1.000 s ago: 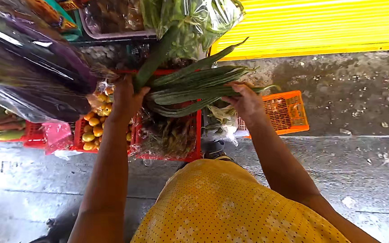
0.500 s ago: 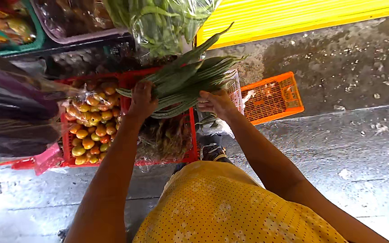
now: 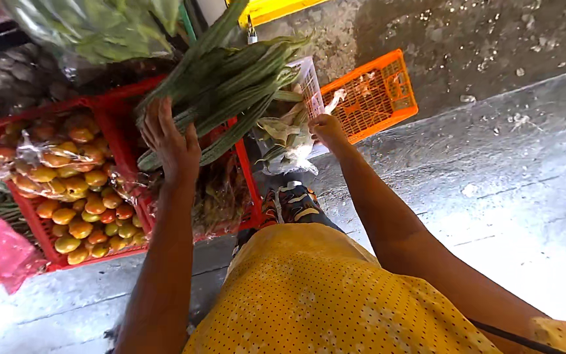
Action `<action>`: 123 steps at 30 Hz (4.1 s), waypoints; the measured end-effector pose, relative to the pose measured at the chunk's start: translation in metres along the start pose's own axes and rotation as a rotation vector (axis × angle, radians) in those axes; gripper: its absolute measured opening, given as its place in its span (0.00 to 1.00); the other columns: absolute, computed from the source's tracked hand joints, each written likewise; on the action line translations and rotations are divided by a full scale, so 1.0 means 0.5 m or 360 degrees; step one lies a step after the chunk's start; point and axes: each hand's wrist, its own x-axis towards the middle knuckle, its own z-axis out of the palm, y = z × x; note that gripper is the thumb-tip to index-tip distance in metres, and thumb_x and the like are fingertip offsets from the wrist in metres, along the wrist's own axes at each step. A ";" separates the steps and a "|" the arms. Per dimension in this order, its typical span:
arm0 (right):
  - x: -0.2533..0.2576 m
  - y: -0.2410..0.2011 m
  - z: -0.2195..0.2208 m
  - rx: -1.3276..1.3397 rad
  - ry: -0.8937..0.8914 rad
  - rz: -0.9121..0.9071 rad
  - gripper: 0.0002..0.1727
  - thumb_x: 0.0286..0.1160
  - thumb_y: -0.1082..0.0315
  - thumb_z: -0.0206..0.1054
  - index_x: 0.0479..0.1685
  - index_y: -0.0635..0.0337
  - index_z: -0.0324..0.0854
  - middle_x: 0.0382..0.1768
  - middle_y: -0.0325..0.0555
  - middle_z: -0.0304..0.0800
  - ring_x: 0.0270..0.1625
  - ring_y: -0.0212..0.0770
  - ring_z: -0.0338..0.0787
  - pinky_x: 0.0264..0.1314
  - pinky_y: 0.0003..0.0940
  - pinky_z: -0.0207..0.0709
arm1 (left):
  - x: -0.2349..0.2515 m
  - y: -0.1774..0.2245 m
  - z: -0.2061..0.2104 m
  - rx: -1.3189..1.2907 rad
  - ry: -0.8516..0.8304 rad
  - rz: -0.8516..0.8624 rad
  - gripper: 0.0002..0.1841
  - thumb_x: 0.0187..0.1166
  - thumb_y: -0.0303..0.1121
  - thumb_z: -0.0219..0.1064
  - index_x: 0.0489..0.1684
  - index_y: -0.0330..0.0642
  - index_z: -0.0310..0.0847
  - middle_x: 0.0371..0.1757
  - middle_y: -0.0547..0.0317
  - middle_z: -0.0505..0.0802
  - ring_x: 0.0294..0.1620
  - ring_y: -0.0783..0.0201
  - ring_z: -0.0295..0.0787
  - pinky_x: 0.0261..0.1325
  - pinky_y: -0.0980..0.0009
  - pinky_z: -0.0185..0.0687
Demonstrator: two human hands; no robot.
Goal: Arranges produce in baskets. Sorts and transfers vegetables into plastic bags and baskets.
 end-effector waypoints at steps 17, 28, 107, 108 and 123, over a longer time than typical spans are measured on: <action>0.099 0.067 0.168 -0.1148 -0.0522 -0.0569 0.20 0.91 0.63 0.53 0.64 0.64 0.86 0.79 0.63 0.77 0.80 0.63 0.77 0.80 0.64 0.71 | -0.353 0.148 0.194 0.0191 -0.1193 0.0112 0.35 0.80 0.52 0.64 0.90 0.59 0.64 0.98 0.54 0.49 0.97 0.39 0.25 0.88 0.26 0.20; -0.240 -0.103 -0.016 -0.0832 -0.0336 -0.1021 0.19 0.91 0.69 0.52 0.66 0.75 0.80 0.57 0.66 0.89 0.59 0.60 0.91 0.67 0.57 0.82 | -0.310 0.185 0.146 -0.0076 -0.1139 0.0015 0.42 0.75 0.52 0.71 0.92 0.57 0.59 0.95 0.50 0.57 0.97 0.40 0.35 0.82 0.18 0.25; 0.063 0.186 0.009 0.1332 0.0549 0.0321 0.08 0.76 0.67 0.66 0.35 0.63 0.84 0.25 0.40 0.81 0.28 0.35 0.81 0.35 0.37 0.80 | -0.009 0.179 0.432 -0.0142 -0.0741 -0.0439 0.39 0.69 0.25 0.68 0.86 0.29 0.60 0.90 0.25 0.57 0.90 0.28 0.53 0.86 0.36 0.56; 0.058 0.195 -0.008 0.1395 0.0574 0.0346 0.08 0.75 0.67 0.66 0.32 0.61 0.83 0.22 0.38 0.78 0.25 0.34 0.80 0.32 0.36 0.79 | -0.002 0.182 0.443 -0.0117 -0.0730 -0.0402 0.41 0.66 0.27 0.71 0.86 0.30 0.60 0.90 0.25 0.57 0.90 0.28 0.53 0.86 0.35 0.55; 0.002 0.250 -0.019 -0.0233 0.0180 0.0149 0.39 0.55 0.84 0.73 0.76 0.61 0.71 0.54 0.71 0.86 0.53 0.70 0.89 0.52 0.69 0.83 | 0.121 0.278 0.548 0.0608 -0.1667 -0.0059 0.12 0.80 0.32 0.65 0.56 0.40 0.88 0.58 0.38 0.91 0.64 0.34 0.85 0.64 0.29 0.72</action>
